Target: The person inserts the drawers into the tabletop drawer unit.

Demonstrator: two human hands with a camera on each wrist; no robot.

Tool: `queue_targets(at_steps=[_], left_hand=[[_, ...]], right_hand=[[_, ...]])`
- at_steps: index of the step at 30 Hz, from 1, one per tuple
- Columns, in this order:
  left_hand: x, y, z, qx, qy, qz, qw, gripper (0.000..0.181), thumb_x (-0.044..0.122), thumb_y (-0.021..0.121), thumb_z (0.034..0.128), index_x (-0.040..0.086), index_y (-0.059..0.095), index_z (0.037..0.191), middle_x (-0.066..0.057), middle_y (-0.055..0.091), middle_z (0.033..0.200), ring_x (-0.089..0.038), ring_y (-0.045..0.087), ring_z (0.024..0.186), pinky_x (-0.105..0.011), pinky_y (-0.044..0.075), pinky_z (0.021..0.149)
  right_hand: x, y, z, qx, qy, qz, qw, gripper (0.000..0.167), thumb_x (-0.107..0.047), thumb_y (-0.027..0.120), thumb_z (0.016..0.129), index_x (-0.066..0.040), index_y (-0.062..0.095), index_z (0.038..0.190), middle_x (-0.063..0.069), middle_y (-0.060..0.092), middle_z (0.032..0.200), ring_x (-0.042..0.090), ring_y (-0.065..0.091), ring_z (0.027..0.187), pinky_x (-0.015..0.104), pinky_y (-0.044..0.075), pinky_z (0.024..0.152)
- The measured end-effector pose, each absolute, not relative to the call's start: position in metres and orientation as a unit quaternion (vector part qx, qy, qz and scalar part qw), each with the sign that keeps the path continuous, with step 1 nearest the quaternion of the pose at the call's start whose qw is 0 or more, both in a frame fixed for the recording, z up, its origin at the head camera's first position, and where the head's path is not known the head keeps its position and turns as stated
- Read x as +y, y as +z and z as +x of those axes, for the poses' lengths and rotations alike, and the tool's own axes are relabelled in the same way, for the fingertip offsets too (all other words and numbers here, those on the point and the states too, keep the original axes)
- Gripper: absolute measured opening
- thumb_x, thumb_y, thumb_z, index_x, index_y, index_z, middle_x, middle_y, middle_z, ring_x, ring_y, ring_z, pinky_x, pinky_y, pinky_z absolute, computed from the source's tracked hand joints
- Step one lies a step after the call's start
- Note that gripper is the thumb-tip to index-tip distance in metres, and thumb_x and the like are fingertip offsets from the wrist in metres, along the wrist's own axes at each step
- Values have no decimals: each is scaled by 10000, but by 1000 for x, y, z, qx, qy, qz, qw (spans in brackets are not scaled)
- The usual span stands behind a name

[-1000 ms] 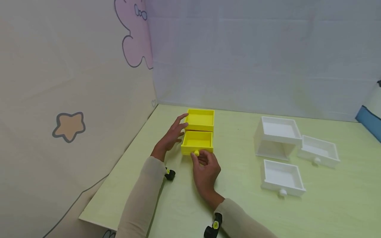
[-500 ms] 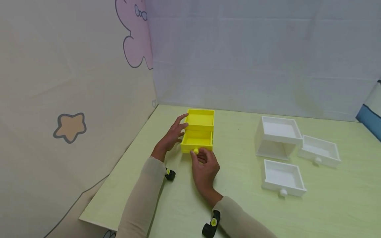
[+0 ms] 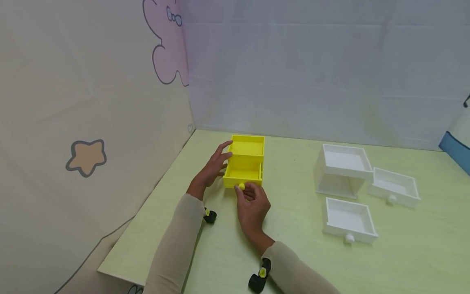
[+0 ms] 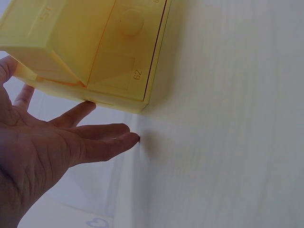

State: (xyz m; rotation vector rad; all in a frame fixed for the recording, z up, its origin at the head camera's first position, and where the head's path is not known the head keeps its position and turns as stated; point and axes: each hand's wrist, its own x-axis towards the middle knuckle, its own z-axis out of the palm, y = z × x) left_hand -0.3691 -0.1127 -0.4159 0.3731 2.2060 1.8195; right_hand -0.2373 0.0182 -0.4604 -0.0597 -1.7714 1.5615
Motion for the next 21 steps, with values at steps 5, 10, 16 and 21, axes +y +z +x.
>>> queue_targets(at_steps=[5,10,16,21], left_hand=[[-113,-415,-368,762,623,123,129,511,495,470,1017,499,286,1494,-69,307,1572,-495,360,1373,-676,335,1035],[-115,-416,-369,765,620,121,126,510,513,472,1010,514,290,1487,-42,284,1584,-493,369,1369,-667,343,1035],[-115,-415,-370,769,616,119,124,508,525,471,1006,523,293,1481,-39,278,1588,-498,364,1370,-676,338,1033],[-115,-418,-370,766,618,121,128,494,521,468,1010,530,298,1474,-48,279,1585,-497,364,1371,-678,334,1035]], right_hand=[[17,-461,-238,-691,619,-28,371,252,-143,852,798,-15,698,951,77,678,899,163,708,771,253,574,683],[16,-461,-239,-688,620,-26,375,254,-147,853,797,-13,702,952,85,676,905,176,713,773,259,576,683],[16,-461,-241,-685,626,-23,372,245,-122,853,792,-7,697,941,87,684,904,172,716,765,241,571,674],[18,-462,-243,-689,628,-35,361,262,-133,852,795,11,696,947,102,695,907,180,721,760,234,569,666]])
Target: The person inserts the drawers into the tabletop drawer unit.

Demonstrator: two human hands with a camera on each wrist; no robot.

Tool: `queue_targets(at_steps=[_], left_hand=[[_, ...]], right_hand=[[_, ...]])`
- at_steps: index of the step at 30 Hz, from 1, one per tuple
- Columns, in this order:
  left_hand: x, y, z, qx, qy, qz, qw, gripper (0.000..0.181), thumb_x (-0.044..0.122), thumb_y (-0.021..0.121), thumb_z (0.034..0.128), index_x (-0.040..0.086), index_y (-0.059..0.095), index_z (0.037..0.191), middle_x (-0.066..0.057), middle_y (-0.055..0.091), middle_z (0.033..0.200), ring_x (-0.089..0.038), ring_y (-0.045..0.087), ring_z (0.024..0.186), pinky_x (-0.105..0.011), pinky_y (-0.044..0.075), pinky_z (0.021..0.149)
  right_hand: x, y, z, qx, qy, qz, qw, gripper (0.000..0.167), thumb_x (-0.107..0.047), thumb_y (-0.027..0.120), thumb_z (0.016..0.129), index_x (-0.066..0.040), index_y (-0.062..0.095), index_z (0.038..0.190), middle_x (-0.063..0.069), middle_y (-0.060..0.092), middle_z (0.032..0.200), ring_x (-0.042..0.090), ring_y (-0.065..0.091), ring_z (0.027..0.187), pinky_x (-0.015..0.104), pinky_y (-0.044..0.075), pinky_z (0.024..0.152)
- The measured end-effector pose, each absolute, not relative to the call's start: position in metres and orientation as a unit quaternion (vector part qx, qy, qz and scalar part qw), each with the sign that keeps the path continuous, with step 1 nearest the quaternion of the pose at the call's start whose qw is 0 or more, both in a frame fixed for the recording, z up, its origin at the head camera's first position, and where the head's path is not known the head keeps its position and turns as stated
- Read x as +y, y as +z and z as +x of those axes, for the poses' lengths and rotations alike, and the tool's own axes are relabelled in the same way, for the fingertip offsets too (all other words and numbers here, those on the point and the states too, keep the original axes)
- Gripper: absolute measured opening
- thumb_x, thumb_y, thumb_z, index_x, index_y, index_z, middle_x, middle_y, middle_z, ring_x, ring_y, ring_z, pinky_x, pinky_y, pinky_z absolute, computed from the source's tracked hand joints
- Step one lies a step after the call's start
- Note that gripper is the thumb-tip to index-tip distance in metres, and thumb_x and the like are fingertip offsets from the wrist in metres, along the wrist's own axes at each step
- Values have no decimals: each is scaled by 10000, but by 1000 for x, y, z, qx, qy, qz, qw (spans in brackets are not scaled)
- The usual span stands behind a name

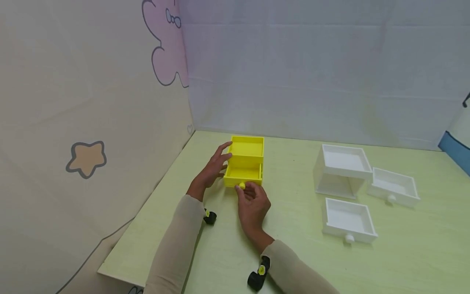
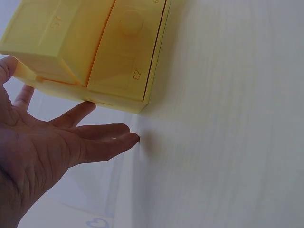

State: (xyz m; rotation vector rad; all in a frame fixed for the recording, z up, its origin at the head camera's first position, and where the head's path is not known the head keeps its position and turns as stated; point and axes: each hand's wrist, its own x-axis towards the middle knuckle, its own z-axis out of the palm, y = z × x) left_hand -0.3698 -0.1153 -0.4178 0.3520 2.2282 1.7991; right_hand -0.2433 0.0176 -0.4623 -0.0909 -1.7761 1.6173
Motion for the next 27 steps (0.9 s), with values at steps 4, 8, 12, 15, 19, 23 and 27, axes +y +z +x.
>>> queue_targets(at_steps=[4,8,12,15,19,23,27], left_hand=[[-115,-419,-370,761,623,130,128,490,517,471,1012,531,300,1471,-53,310,1565,-480,388,1360,-657,361,1026],[-115,-417,-370,760,625,131,124,502,519,478,1007,524,301,1476,-46,318,1560,-476,402,1352,-649,379,1016],[-115,-417,-370,761,625,124,126,501,520,483,1003,532,303,1470,-38,312,1563,-477,397,1355,-648,374,1023],[-115,-419,-371,758,626,124,130,502,518,486,1003,530,303,1470,-39,308,1566,-481,388,1360,-657,357,1032],[-114,-420,-372,756,629,127,127,506,516,490,1001,518,309,1474,-30,284,1576,-492,377,1364,-671,347,1030],[-114,-418,-374,759,628,121,122,505,523,498,993,526,318,1465,-18,257,1589,-499,370,1367,-673,352,1025],[-112,-417,-371,760,628,115,124,506,514,494,997,515,317,1470,-15,242,1597,-495,375,1365,-670,355,1024]], right_hand=[[18,-461,-244,-689,631,-41,354,272,-144,854,793,14,699,951,106,704,908,181,724,764,234,569,672],[18,-460,-245,-687,633,-40,355,272,-143,858,788,15,701,944,112,704,906,184,723,769,234,569,678],[18,-459,-246,-689,629,-41,359,271,-147,862,783,3,702,943,98,703,903,185,723,769,241,571,676],[17,-460,-247,-691,623,-43,363,275,-149,863,780,1,703,947,93,704,905,185,724,771,247,572,676],[17,-460,-249,-693,619,-45,367,281,-157,861,784,4,705,953,90,706,909,178,724,776,244,571,684],[16,-460,-252,-692,617,-42,373,286,-159,860,785,10,704,955,85,708,904,173,725,770,239,569,679],[16,-461,-254,-689,615,-36,382,283,-149,862,782,17,702,946,95,710,896,186,727,759,238,569,668]])
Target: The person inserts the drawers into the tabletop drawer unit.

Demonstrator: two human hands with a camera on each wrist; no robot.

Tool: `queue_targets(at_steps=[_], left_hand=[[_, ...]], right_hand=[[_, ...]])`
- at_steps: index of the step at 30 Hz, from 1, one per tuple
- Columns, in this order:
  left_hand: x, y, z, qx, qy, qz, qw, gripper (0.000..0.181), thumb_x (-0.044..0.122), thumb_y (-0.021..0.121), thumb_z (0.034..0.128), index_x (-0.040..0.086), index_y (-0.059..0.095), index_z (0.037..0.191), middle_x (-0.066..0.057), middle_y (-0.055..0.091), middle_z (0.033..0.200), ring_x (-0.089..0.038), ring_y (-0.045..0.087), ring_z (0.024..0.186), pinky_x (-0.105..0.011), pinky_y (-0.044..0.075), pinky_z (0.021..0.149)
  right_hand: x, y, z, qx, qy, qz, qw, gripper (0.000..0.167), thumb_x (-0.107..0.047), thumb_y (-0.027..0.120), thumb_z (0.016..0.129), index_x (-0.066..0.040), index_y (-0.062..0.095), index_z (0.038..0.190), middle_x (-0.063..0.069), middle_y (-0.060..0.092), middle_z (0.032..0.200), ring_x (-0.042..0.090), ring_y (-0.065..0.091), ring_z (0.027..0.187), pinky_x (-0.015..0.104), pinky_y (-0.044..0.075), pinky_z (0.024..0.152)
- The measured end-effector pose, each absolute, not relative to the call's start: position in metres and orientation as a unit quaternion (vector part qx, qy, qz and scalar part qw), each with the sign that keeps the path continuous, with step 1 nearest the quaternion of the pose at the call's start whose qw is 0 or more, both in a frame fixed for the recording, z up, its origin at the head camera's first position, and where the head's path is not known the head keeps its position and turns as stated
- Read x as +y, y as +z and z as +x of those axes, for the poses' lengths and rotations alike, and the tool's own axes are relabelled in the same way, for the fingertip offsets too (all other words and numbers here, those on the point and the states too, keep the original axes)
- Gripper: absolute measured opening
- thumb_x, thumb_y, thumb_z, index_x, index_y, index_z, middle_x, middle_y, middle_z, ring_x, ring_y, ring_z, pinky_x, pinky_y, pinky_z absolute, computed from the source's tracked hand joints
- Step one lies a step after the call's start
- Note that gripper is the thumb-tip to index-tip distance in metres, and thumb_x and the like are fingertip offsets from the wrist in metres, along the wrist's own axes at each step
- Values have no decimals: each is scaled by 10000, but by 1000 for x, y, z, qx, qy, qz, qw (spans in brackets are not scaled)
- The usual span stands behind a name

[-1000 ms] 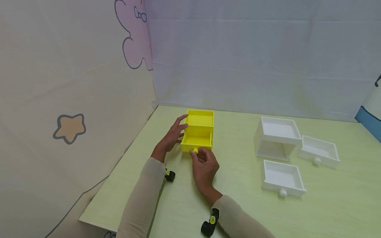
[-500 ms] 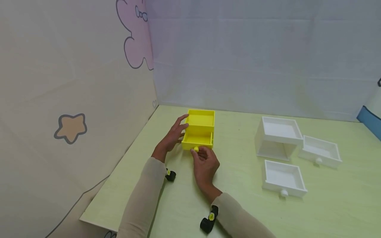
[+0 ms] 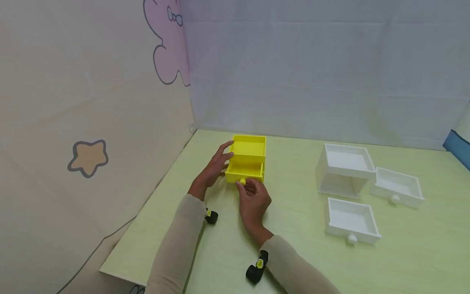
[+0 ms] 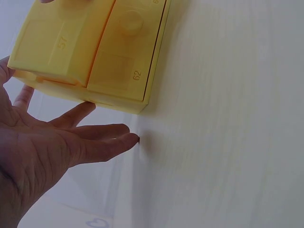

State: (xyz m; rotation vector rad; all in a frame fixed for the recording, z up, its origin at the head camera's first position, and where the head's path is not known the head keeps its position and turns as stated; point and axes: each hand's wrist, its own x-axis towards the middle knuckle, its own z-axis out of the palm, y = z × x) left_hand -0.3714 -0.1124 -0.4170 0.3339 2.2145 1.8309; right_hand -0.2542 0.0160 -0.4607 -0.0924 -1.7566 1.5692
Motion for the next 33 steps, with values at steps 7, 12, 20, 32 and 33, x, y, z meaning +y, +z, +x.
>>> queue_targets(at_steps=[7,12,20,32,33], left_hand=[[-111,-416,-368,759,628,116,127,499,506,495,999,520,323,1468,-8,269,1582,-504,383,1353,-668,334,1041],[-110,-416,-369,762,625,117,124,499,508,498,995,527,326,1463,-18,282,1578,-509,405,1334,-657,345,1040],[-108,-414,-367,759,628,115,127,505,505,495,994,521,326,1470,-19,266,1587,-487,457,1291,-626,372,1034],[-108,-419,-367,760,627,112,127,497,500,489,1000,521,326,1469,-17,274,1580,-479,472,1276,-630,369,1034],[-109,-419,-367,761,627,112,127,498,501,486,1001,521,323,1471,-16,272,1581,-483,469,1276,-633,366,1035]], right_hand=[[17,-461,-258,-678,622,-38,390,265,-137,864,780,13,706,932,111,711,881,212,727,748,231,568,660],[18,-460,-259,-672,631,-39,386,256,-134,861,783,6,709,935,103,714,882,206,727,756,227,567,666],[21,-460,-264,-666,633,-47,392,261,-124,865,776,14,719,941,113,721,888,225,726,762,236,569,669],[20,-464,-269,-663,638,-52,387,262,-94,867,769,28,713,942,135,721,879,230,722,748,191,554,657],[20,-464,-269,-663,638,-52,387,261,-91,867,768,28,713,941,135,721,878,230,722,746,193,554,657]])
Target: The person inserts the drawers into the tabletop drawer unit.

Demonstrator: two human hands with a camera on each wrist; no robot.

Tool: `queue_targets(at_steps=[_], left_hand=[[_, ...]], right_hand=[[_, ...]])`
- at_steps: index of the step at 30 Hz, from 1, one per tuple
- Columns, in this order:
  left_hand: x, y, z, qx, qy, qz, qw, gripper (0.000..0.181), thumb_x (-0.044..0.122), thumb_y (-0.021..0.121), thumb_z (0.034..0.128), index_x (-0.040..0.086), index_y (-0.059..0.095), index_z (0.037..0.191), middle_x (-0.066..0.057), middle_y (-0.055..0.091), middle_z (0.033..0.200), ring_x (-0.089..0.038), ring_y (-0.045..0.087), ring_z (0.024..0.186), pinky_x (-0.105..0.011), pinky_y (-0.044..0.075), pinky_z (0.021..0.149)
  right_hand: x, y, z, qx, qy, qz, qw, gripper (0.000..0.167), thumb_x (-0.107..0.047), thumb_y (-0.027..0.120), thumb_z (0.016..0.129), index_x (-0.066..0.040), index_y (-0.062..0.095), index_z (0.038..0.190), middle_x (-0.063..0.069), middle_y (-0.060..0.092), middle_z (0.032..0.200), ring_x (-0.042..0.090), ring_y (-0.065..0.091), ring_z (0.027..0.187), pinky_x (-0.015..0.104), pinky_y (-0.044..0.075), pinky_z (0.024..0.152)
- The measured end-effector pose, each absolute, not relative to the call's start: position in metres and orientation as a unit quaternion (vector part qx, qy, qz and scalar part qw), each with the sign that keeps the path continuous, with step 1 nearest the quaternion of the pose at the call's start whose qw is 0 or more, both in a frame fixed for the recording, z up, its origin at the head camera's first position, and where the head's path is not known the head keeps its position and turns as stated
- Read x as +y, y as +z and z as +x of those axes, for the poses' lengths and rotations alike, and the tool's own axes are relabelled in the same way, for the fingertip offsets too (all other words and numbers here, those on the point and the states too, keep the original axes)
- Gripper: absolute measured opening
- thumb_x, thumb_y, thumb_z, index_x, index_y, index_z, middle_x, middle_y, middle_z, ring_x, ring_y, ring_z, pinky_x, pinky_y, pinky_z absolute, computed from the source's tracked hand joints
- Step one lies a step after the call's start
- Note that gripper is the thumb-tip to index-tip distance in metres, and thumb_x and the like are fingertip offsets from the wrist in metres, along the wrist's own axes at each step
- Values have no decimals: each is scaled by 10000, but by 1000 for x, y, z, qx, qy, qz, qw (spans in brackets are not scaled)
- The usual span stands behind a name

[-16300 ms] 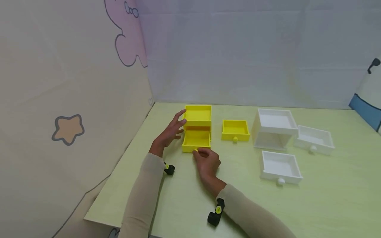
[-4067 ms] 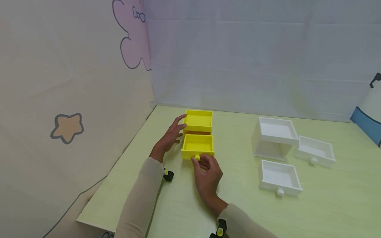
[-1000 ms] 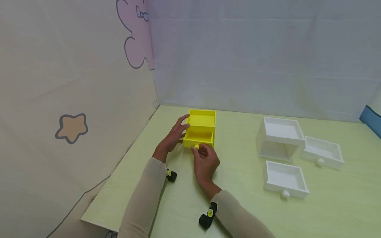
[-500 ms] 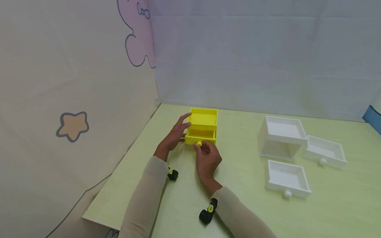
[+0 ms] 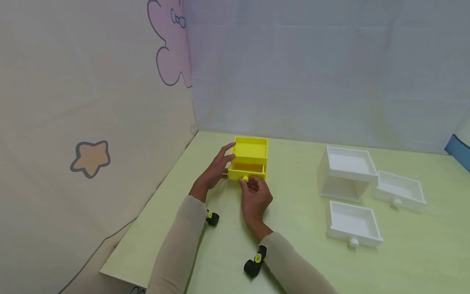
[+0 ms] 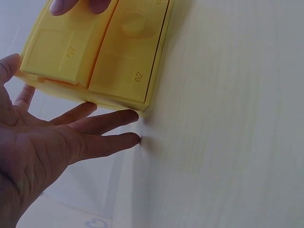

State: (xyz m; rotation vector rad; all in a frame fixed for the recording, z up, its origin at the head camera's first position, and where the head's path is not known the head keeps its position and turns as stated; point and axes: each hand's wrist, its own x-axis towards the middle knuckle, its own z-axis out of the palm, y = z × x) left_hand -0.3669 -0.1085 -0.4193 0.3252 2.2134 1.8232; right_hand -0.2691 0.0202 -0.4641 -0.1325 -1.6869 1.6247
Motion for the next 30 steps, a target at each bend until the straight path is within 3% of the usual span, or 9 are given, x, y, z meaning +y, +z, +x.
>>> queue_targets(at_steps=[16,30], left_hand=[[-107,-419,-365,758,629,108,131,511,505,502,992,515,328,1473,-17,217,1610,-526,417,1306,-677,313,1048],[-110,-417,-364,757,633,107,124,529,492,496,997,475,323,1496,-22,193,1628,-564,407,1302,-707,280,1048]], right_hand=[[19,-464,-272,-662,637,-67,389,267,-124,857,785,13,713,963,115,719,905,218,722,771,244,572,674],[16,-462,-277,-661,636,-70,393,265,-116,853,790,9,709,974,103,712,906,213,718,777,216,563,671]])
